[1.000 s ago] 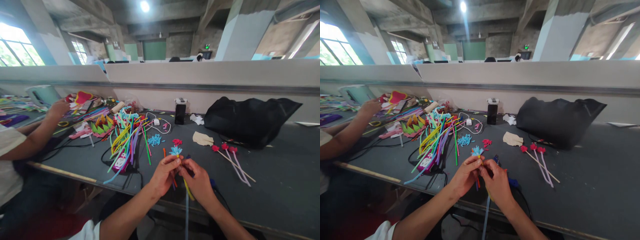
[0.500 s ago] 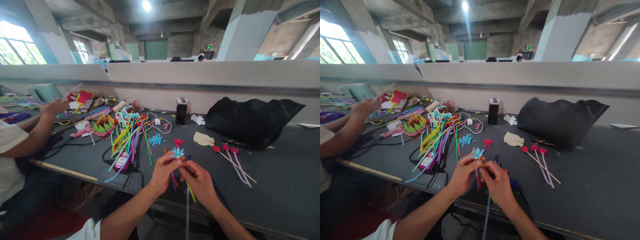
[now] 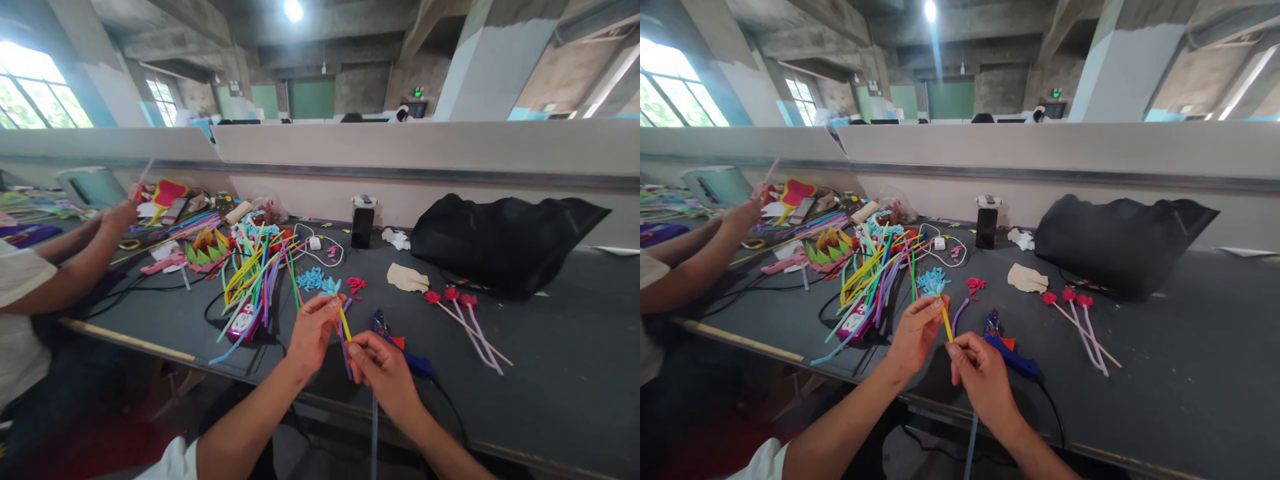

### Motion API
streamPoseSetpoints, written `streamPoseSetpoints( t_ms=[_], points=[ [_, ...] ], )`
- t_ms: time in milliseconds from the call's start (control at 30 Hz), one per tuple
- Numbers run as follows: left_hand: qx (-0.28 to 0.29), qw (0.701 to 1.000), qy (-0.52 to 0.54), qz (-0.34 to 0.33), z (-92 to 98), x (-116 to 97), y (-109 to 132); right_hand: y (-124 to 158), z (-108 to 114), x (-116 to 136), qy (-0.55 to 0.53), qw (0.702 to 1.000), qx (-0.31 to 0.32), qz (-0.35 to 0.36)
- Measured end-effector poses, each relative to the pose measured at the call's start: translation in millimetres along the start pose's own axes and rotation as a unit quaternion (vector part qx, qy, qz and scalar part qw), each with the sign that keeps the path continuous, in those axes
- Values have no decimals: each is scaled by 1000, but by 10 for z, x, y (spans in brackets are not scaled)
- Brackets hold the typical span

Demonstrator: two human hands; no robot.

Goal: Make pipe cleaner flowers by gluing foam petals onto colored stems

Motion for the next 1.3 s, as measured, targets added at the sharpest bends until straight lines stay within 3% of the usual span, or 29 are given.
streamPoseSetpoints(
  t_ms=[467, 567, 667, 833, 1167, 1300],
  points=[
    [-6, 1000, -15, -19, 16, -46, -56, 72, -76, -93, -80, 993, -31, -79],
    [28, 999, -26, -21, -31, -49, -35, 72, -20, -80, -100, 990, -62, -84],
    [68, 994, -83, -27, -59, -31, -17, 60, 72, -44, -84, 992, -81, -45],
    [74, 974, -198, -79, -25, -3, -15, 50, 277, 6, -21, 990, -133, 39],
    [120, 920, -340, -152, 1, 49, -41, 66, 452, 5, -10, 985, -166, 56],
    [106, 913, -353, -176, 28, 40, -60, 63, 525, 15, 8, 979, -194, 63]
  ],
)
Point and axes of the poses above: each hand's wrist, its own y-axis away from the middle knuckle, its own z-axis out of the back of the hand, x = y × z, the point moved 3 cm from there along -y, towards the middle knuckle, and after that the axes turned 6 degrees about -x, right-handed, at the moved point
